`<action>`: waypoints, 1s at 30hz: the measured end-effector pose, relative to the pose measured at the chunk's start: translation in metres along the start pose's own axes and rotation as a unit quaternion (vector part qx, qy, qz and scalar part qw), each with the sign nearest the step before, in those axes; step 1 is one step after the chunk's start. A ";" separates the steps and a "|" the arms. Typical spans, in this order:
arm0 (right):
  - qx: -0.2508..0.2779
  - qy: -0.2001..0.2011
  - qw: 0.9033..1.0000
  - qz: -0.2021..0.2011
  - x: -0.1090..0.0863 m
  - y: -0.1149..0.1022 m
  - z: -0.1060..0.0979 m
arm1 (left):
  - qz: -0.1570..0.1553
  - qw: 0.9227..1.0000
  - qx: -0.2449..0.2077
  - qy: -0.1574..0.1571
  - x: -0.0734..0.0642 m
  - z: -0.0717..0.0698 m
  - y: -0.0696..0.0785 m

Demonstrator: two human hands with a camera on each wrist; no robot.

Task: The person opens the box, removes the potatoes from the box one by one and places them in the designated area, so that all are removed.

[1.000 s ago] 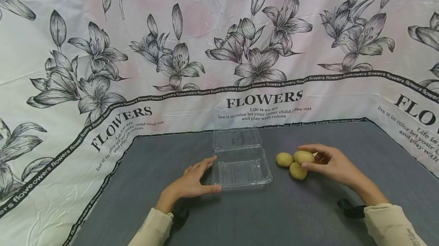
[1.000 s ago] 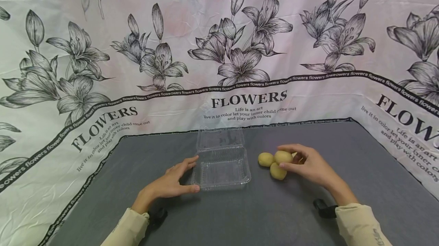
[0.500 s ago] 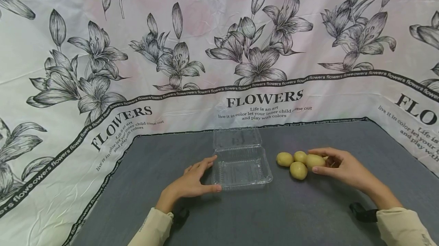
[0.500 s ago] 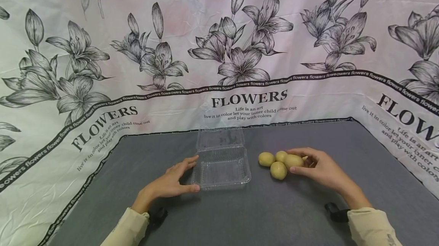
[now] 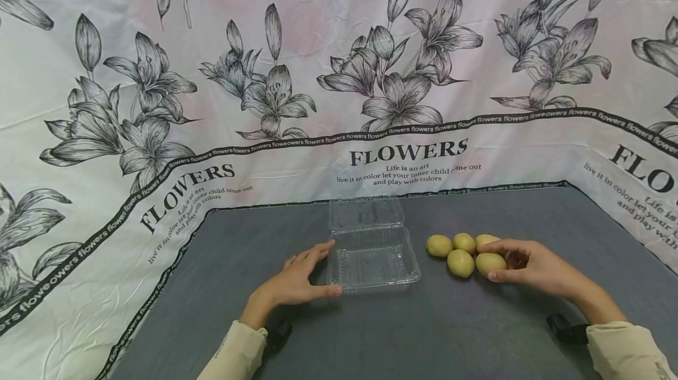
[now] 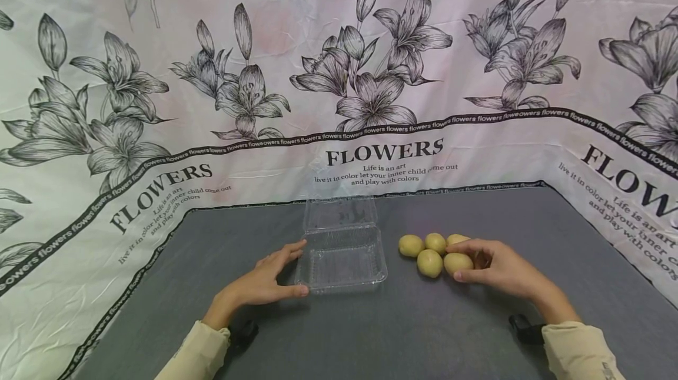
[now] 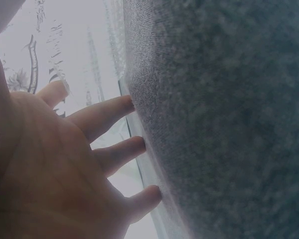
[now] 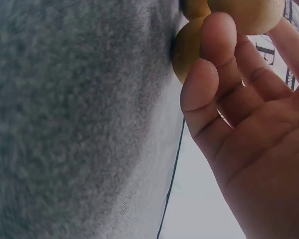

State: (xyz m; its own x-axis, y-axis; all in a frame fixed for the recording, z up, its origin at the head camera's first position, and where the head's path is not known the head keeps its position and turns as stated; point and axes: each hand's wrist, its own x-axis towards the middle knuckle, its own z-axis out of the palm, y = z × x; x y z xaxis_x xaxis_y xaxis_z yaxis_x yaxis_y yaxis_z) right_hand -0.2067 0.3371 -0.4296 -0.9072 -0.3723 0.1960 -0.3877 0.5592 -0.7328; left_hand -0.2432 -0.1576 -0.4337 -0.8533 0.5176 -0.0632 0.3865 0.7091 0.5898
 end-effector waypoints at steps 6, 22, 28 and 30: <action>-0.006 -0.017 1.000 -0.005 0.000 -0.001 -0.003 | -0.001 1.000 -0.004 0.001 -0.001 -0.001 0.000; -0.010 -0.050 0.998 -0.023 -0.002 0.004 -0.005 | 0.000 1.000 -0.001 -0.006 -0.002 -0.002 0.000; -0.009 -0.063 0.998 -0.014 -0.003 0.003 -0.005 | -0.002 1.000 -0.001 -0.010 -0.001 -0.003 0.000; -0.009 -0.068 0.998 -0.010 -0.003 0.003 -0.005 | -0.003 1.000 -0.001 -0.012 0.000 -0.003 0.000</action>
State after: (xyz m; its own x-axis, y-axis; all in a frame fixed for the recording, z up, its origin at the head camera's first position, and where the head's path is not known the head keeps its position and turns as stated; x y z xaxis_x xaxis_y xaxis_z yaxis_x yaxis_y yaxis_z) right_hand -0.2060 0.3437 -0.4287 -0.8693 -0.4798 0.1188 -0.4089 0.5630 -0.7182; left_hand -0.2440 -0.1592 -0.4310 -0.8469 0.5250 -0.0849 0.3812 0.7106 0.5914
